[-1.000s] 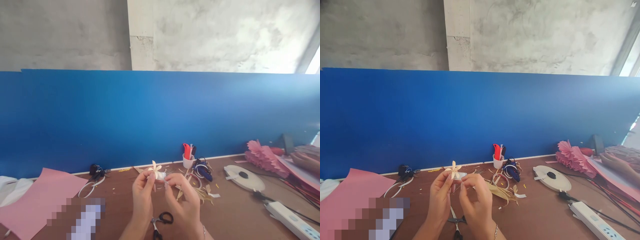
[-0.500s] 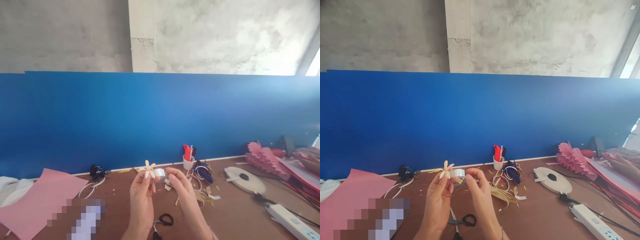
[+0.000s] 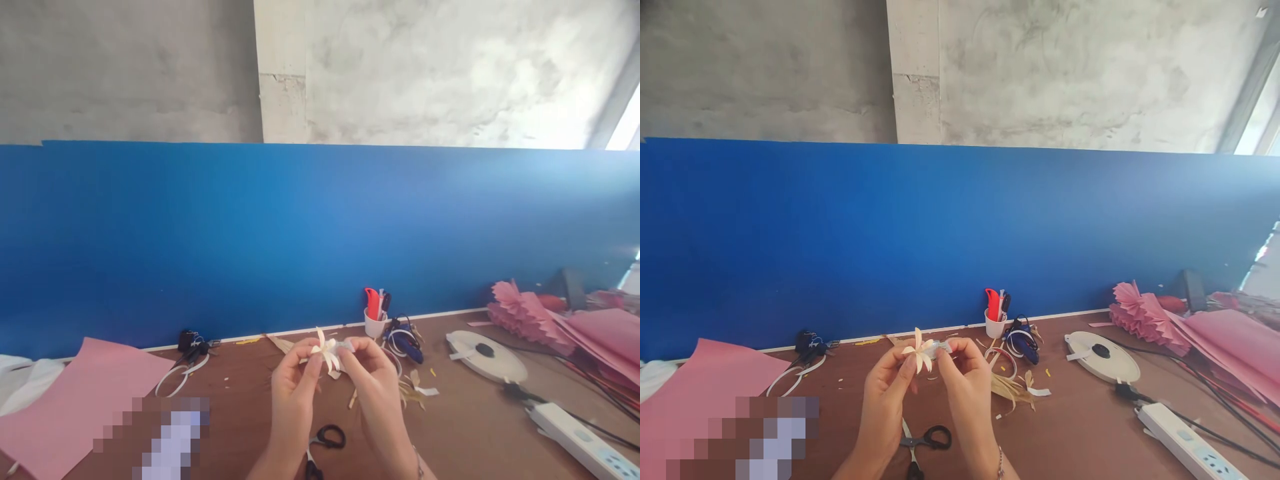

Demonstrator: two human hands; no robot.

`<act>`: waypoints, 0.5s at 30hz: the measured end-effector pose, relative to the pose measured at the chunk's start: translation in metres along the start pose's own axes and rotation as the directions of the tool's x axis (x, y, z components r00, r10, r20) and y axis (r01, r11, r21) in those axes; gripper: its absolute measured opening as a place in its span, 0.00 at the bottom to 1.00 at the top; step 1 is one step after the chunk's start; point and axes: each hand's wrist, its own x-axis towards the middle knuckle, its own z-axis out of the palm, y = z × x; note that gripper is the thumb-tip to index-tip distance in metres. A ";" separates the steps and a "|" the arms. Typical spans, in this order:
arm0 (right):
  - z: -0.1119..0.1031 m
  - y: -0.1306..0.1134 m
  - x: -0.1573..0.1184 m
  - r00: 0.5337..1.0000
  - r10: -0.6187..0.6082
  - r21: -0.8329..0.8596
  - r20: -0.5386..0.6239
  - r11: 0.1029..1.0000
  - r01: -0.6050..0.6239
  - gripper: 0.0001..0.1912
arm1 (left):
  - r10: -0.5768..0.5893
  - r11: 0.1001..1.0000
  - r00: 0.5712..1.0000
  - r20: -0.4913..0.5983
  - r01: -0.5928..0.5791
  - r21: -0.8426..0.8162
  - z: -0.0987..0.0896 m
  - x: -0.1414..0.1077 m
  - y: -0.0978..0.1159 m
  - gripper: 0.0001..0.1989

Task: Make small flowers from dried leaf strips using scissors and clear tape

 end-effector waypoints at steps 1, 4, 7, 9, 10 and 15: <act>0.000 0.001 0.000 0.998 -0.050 -0.041 -0.024 0.998 0.049 0.12 | -0.029 1.000 1.000 0.001 0.029 0.002 0.001 0.000 -0.001 0.09; -0.003 -0.001 0.002 0.990 -0.132 -0.116 -0.047 0.985 0.126 0.12 | -0.080 0.996 0.997 0.014 0.080 -0.024 0.004 0.002 -0.002 0.09; -0.010 -0.006 0.009 0.997 -0.080 -0.130 0.001 0.988 0.080 0.13 | -0.182 0.974 0.980 0.081 0.191 -0.123 -0.001 0.006 0.006 0.10; -0.016 -0.009 0.017 0.998 -0.012 -0.140 0.058 0.990 0.020 0.14 | -0.249 0.948 0.956 0.154 0.273 -0.164 -0.008 0.010 0.016 0.11; -0.019 -0.008 0.021 0.996 0.006 -0.152 0.086 0.988 0.007 0.14 | -0.259 0.942 0.951 0.169 0.287 -0.176 -0.011 0.012 0.021 0.11; -0.022 0.008 0.034 0.958 0.044 -0.272 0.284 0.962 0.037 0.13 | -0.306 0.932 0.910 0.281 0.347 -0.106 -0.023 0.020 0.027 0.09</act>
